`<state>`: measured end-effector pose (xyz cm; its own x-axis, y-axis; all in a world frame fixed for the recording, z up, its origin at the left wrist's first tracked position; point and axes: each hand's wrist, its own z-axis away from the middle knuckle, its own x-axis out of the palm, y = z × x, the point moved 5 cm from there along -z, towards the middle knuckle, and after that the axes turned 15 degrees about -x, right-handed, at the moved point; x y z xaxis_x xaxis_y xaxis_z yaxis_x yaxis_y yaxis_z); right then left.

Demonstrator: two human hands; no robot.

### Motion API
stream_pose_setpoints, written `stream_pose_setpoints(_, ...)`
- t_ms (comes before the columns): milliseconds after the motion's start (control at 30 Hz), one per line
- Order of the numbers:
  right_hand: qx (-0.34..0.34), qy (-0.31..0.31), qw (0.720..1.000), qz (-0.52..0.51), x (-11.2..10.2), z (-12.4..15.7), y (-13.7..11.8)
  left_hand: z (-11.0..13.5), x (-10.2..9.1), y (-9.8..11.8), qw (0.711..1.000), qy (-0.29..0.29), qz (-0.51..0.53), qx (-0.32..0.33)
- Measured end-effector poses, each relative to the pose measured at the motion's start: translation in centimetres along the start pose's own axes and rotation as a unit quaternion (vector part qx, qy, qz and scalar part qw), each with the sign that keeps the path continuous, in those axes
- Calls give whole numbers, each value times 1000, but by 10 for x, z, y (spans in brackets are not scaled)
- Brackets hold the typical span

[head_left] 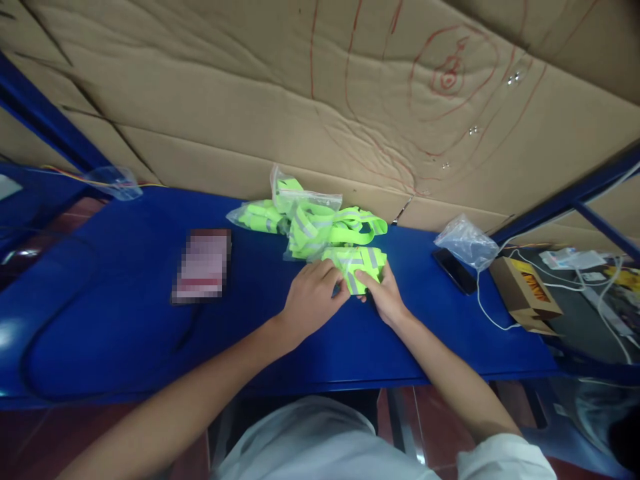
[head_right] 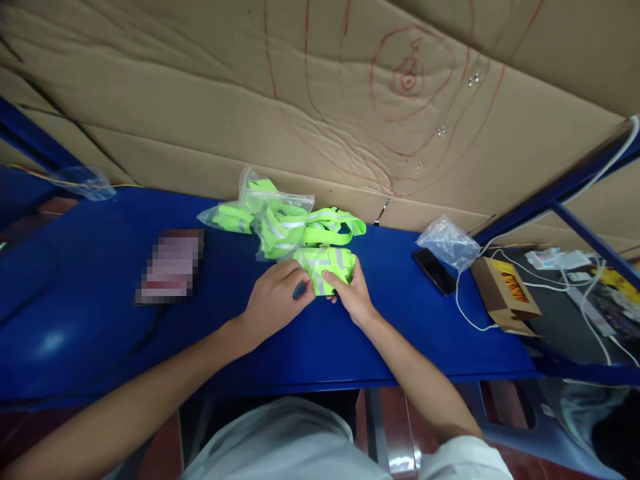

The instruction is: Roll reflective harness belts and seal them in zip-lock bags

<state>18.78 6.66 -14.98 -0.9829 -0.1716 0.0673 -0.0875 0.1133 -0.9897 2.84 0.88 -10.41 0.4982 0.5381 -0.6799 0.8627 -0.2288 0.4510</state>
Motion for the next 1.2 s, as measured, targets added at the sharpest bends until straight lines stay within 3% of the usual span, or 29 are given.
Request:
stream_pose_setpoints(100,-16,22,999,40,1,2,-2,2,-2,7,999,17,-4,33)
stream_pose_setpoints(233,-131,30,981,141,-1,3,-13,1,-6,12,999,28,9,24)
stream_pose_setpoints(300,-152,26,974,168,-2,3,-17,1,-7,13,999,27,8,15)
stream_pose_setpoints(467,-53,47,995,68,-3,1,-13,5,0,15,999,6,-24,35)
stream_pose_setpoints(533,-24,44,997,61,-1,2,-10,6,1,13,1000,-10,14,10)
stream_pose_setpoints(733,-118,50,985,116,2,8,-17,3,-2,13,990,-59,116,-54)
stream_pose_setpoints(900,3,53,998,16,-2,2,-11,3,-8,17,995,-29,90,-25)
stream_pose_setpoints(1000,24,63,997,-43,-4,-2,-8,6,-7,15,999,-16,39,9)
stream_pose_setpoints(1100,33,68,995,-64,-4,-2,-5,7,-2,9,998,-47,39,2)
stream_pose_setpoints(1200,35,66,994,-76,-3,-1,-5,5,2,2,989,-95,103,-43)
